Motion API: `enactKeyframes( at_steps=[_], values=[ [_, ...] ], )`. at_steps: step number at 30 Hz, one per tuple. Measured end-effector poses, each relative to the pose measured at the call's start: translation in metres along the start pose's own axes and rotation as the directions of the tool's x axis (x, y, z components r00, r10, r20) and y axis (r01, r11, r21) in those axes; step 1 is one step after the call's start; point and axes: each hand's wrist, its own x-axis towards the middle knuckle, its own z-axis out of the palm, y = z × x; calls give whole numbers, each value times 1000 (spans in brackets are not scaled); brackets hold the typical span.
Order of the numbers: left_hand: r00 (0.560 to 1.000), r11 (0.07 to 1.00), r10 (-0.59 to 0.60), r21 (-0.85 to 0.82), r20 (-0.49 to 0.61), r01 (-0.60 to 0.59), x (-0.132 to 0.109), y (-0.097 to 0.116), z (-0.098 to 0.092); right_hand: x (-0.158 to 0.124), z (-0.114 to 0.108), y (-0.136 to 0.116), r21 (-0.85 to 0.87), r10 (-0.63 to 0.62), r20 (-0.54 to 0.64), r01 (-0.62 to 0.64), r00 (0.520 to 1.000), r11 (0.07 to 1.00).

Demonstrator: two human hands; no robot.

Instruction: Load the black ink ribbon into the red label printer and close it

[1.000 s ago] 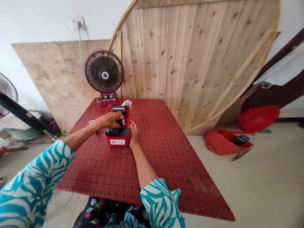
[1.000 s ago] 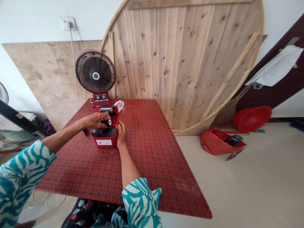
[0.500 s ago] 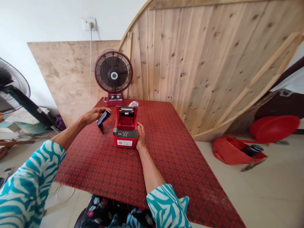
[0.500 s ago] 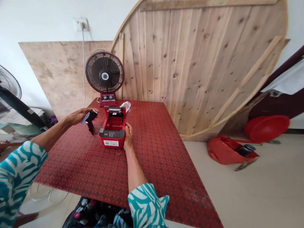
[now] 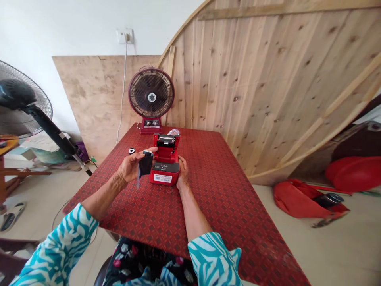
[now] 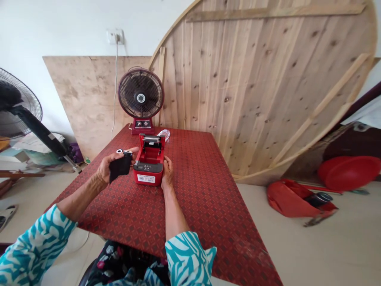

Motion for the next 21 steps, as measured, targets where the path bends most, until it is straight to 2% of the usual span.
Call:
enactKeyframes(
  at_steps=[6, 10, 13, 16, 18, 21],
  values=[
    [995, 994, 64, -80, -80, -70, -2, -3, -10, -1, 1, 0, -15, -7, 3, 7, 1000, 1000],
    [992, 995, 68, -61, -102, -74, 9, -10, -26, 0, 0, 0, -5, -1, -5, 1, 1000, 1000],
    [988, 999, 53, 14, -147, -51, 25, -6, -44, 1, 0, -1, -12, 11, -23, -12, 1000, 1000],
    [977, 988, 136, 99, -165, -121, 46, 6, -63, 2, 1, -1, -24, 25, -25, -26, 999, 999],
    [969, 971, 182, 186, -166, -151, 63, 14, -74, 2, 1, -1, -19, 35, -22, -35, 999, 999],
    [969, 916, 192, 383, -156, -120, 90, 20, -91, 3, 0, 0, -15, 35, -31, -35, 999, 999]
  ],
)
